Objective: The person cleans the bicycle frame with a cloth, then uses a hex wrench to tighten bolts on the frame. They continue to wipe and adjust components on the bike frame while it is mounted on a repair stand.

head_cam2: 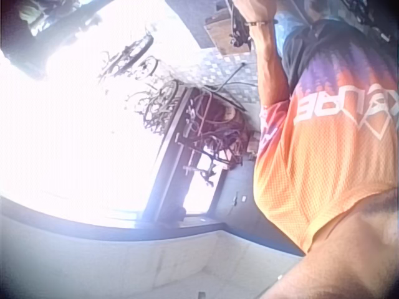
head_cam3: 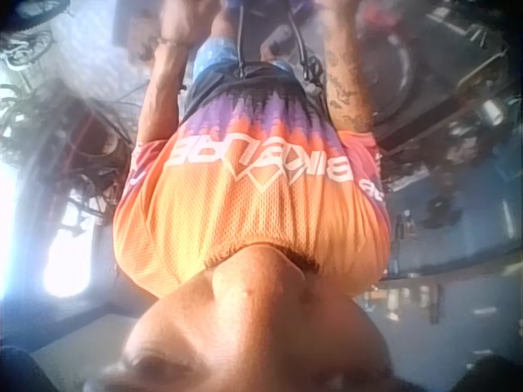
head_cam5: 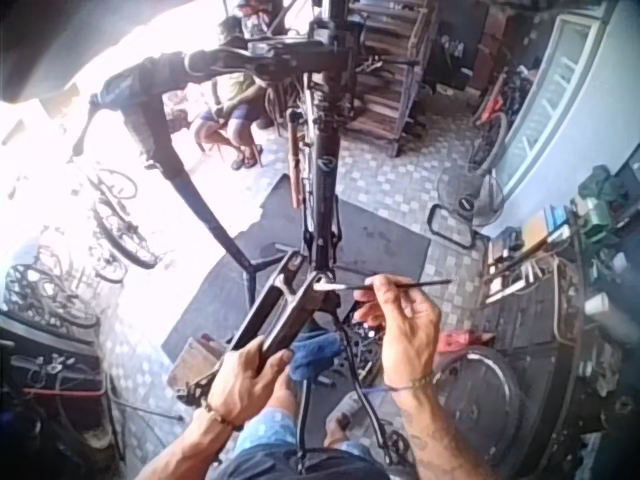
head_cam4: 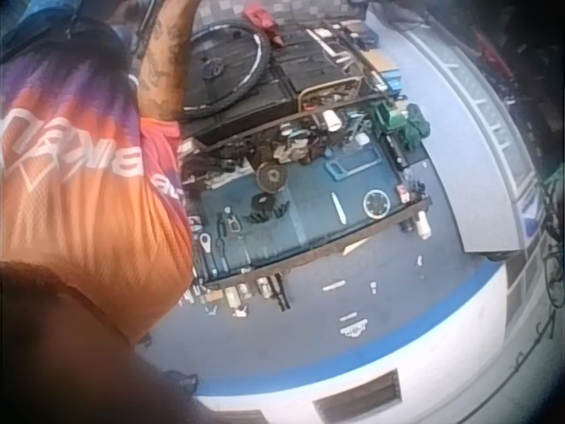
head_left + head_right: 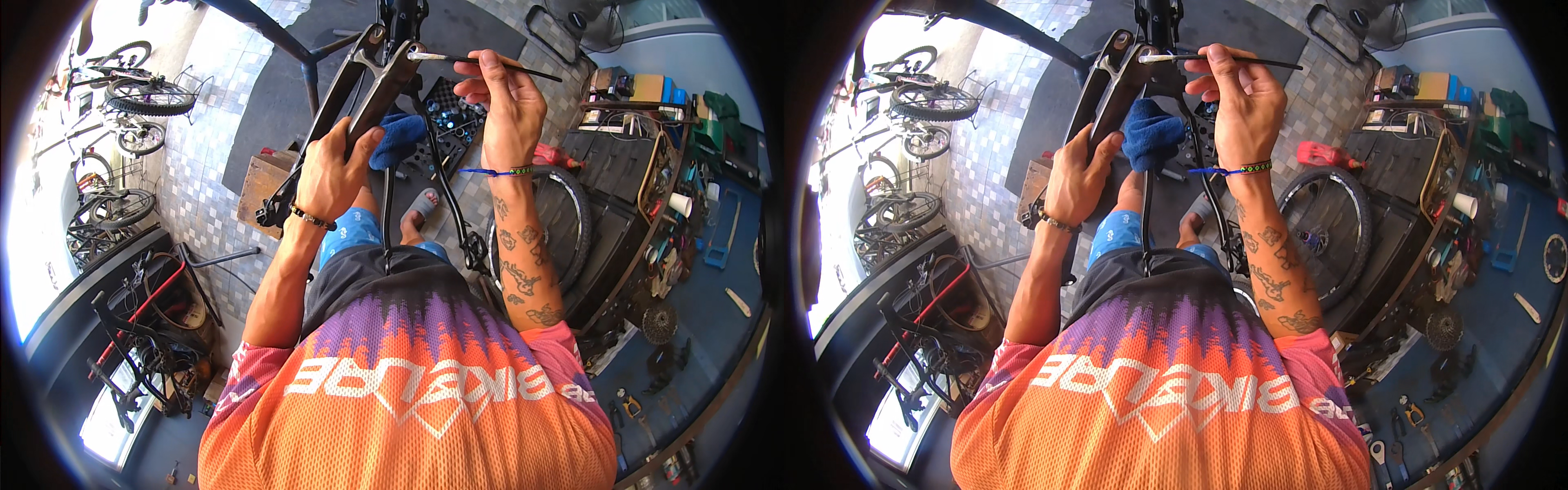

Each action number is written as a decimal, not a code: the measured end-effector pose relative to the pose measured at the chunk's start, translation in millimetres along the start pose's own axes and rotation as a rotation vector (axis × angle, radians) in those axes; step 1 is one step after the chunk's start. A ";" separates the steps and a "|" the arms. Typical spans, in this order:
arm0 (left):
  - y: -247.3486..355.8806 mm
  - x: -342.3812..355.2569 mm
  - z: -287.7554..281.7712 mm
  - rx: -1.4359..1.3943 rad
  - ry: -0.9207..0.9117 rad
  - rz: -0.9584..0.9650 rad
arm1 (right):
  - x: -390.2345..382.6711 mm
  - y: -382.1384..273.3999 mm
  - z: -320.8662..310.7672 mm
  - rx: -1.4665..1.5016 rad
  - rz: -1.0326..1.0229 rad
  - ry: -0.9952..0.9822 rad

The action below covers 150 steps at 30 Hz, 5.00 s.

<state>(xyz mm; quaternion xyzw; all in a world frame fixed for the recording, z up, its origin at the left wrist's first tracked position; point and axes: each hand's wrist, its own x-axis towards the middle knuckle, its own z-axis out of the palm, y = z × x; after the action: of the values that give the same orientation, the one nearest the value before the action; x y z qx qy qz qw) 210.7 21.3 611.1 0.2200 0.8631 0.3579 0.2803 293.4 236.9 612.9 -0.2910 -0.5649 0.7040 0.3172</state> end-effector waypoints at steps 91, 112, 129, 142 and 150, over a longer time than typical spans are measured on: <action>-9.7 -0.5 5.6 -0.029 0.071 0.101 | -28.7 5.1 3.9 -0.488 -0.428 0.204; -0.6 -0.4 2.9 -0.019 0.008 0.052 | -29.8 0.4 9.3 -0.601 -0.612 0.222; -1.8 0.9 3.1 -0.016 0.023 0.072 | -26.1 1.6 11.8 -0.593 -0.625 0.243; 0.1 1.3 0.9 -0.029 -0.002 0.052 | -27.7 -5.7 9.4 -0.644 -0.651 0.102; -5.0 -4.9 -31.8 0.079 0.103 0.050 | -45.0 -25.3 -13.1 -0.142 -0.338 0.280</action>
<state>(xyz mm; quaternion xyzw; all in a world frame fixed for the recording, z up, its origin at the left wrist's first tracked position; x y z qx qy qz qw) 193.1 -0.5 627.6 0.2336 0.8841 0.3412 0.2177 334.8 214.0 637.5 -0.3086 -0.6043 0.5520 0.4847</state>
